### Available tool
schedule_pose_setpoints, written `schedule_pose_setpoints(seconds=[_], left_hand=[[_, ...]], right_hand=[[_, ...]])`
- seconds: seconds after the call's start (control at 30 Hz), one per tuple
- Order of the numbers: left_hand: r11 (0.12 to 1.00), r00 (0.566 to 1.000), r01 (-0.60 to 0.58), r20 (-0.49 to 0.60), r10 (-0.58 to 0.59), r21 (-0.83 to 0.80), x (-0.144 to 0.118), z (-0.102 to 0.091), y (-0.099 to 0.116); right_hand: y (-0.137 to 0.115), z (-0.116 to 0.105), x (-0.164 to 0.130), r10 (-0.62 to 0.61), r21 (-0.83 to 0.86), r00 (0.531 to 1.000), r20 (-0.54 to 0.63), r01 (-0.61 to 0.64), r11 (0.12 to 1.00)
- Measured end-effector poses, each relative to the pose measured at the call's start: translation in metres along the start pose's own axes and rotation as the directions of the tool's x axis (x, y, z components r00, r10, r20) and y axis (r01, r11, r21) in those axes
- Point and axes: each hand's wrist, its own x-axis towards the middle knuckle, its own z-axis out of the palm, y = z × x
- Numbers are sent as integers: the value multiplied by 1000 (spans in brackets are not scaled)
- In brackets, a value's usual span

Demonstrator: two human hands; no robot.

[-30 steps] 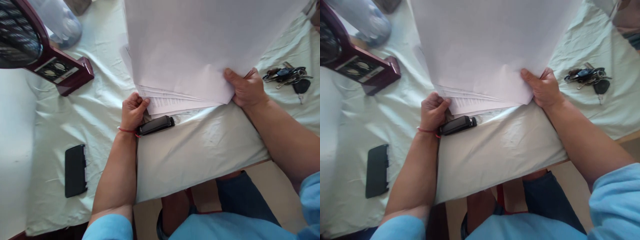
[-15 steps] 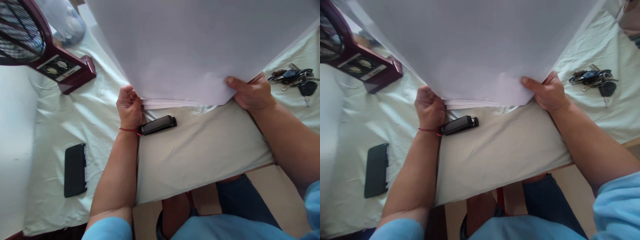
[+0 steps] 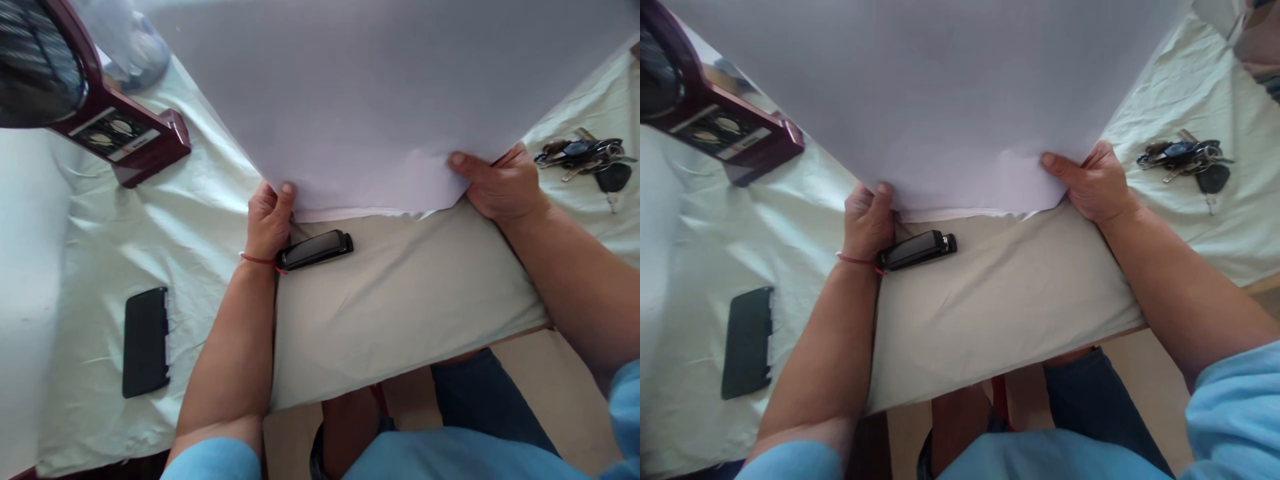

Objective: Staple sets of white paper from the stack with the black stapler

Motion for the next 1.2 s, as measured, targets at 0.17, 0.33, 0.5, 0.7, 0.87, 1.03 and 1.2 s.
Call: schedule_pose_setpoints(seconds=[0.17,0.33,0.5,0.7,0.87,1.03,1.2], left_hand=[[992,989,-118,-81,121,47,-2,5,-2],[983,989,-115,-110,100,-145,-6,13,8],[996,996,66,-53,-70,-66,-14,14,17],[993,990,-85,-110,94,82,-12,15,7],[990,990,-128,-50,131,67,-12,11,6],[993,994,-105,-35,106,47,-16,12,7],[991,993,-109,-40,112,83,-17,13,5]], right_hand=[[-2,0,1,-29,-8,1000,-2,29,1000],[-6,-1,-1,-32,18,999,-4,32,999],[-5,-2,-9,64,-61,997,39,-62,996],[-4,-1,-5,-49,-62,993,-108,43,997],[-4,-1,-3,-9,-40,1000,-25,8,999],[4,-6,-3,-5,-52,998,-61,2,999],[5,-12,-2,11,-36,997,-70,-14,999]])
